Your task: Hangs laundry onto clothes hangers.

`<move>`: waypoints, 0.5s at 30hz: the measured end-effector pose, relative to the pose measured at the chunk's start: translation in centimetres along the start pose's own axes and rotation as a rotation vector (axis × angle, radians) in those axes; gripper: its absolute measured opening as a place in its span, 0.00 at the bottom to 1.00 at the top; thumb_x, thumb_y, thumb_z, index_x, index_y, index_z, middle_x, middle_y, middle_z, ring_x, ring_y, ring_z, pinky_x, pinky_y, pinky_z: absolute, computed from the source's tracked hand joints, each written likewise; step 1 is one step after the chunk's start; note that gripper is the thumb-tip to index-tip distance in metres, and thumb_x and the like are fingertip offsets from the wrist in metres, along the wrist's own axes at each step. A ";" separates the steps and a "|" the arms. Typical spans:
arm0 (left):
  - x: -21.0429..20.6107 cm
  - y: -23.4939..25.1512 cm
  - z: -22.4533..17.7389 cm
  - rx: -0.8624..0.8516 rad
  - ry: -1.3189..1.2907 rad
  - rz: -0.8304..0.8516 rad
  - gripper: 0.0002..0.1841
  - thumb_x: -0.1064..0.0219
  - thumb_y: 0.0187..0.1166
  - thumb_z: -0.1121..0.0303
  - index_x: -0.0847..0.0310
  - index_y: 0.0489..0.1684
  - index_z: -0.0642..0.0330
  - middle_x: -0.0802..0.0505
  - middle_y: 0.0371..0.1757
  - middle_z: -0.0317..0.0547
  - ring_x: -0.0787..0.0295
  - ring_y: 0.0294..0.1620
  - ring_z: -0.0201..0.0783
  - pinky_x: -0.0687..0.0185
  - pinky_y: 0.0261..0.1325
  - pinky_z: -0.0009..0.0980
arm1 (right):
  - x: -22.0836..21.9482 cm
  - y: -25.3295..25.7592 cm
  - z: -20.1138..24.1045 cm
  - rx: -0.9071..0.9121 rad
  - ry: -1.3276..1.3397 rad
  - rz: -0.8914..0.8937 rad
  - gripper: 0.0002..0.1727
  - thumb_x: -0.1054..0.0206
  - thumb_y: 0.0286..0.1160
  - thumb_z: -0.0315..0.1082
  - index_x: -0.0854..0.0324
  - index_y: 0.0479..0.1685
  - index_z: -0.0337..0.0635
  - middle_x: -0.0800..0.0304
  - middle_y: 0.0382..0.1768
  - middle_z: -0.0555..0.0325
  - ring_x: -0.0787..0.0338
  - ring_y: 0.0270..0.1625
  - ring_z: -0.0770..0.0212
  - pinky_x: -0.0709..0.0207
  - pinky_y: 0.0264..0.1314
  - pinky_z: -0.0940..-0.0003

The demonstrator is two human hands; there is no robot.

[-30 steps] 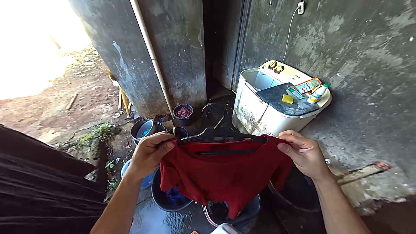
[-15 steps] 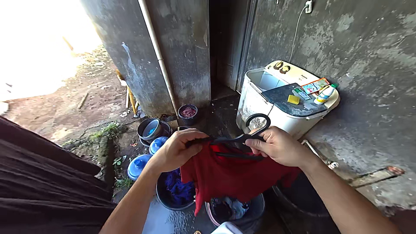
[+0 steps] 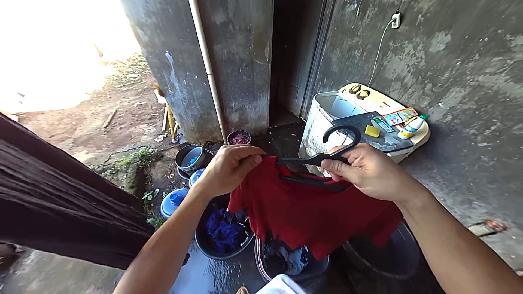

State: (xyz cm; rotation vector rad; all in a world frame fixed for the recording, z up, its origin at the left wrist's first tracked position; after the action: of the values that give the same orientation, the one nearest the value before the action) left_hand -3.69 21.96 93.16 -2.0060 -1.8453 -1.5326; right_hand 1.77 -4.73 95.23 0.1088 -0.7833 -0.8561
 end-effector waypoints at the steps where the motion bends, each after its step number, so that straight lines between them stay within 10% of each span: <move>1: -0.6 0.5 -0.6 -0.038 0.007 0.026 0.11 0.39 0.85 0.67 0.08 0.48 0.57 0.06 0.41 0.30 0.12 0.39 0.20 0.13 0.45 0.21 | -0.4 0.3 0.5 -0.003 -0.051 0.017 0.12 0.35 0.83 0.39 0.10 0.31 0.49 0.17 0.19 0.69 0.21 0.21 0.75 0.27 0.24 0.80; 6: -0.1 1.5 -2.4 -0.201 0.201 -0.068 0.13 0.38 0.87 0.61 0.10 0.52 0.57 0.07 0.45 0.35 0.12 0.48 0.28 0.16 0.58 0.35 | 0.6 1.5 3.1 -0.029 -0.108 0.021 0.13 0.35 0.85 0.40 0.09 0.34 0.48 0.16 0.18 0.69 0.21 0.19 0.73 0.26 0.20 0.76; 10: 2.8 -0.2 -1.6 -0.185 0.339 -0.409 0.25 0.40 0.88 0.53 0.20 0.73 0.62 0.16 0.73 0.58 0.25 0.77 0.54 0.33 0.80 0.55 | 3.7 2.2 5.7 -0.145 -0.004 -0.010 0.13 0.38 0.88 0.37 0.12 0.35 0.45 0.20 0.16 0.71 0.37 0.11 0.78 0.42 0.11 0.82; 12: 3.2 -4.1 -0.6 -0.161 0.235 -0.626 0.23 0.40 0.89 0.56 0.25 0.77 0.58 0.18 0.75 0.47 0.22 0.76 0.42 0.22 0.74 0.43 | 6.2 2.4 7.2 -0.209 0.066 -0.052 0.15 0.42 0.90 0.39 0.13 0.35 0.49 0.14 0.21 0.72 0.31 0.12 0.81 0.38 0.12 0.86; 15: -2.1 -13.2 3.6 0.077 0.019 -0.897 0.06 0.38 0.88 0.64 0.18 0.51 0.51 0.12 0.46 0.24 0.15 0.48 0.20 0.17 0.54 0.25 | 10.7 2.4 7.2 0.003 0.243 0.100 0.13 0.44 0.91 0.37 0.13 0.42 0.52 0.09 0.33 0.75 0.19 0.21 0.85 0.24 0.21 0.92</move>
State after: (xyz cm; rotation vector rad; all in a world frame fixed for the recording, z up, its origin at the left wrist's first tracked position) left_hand -11.17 26.48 82.41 -1.1271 -2.9397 -1.5211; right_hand 2.81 -9.17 107.54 0.1714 -0.5574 -0.7315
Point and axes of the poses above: each hand's wrist, its own y-axis towards the middle knuckle, its own x-axis out of the back of the hand, z = x × y, the point moved 6 cm from there along y, towards the middle knuckle
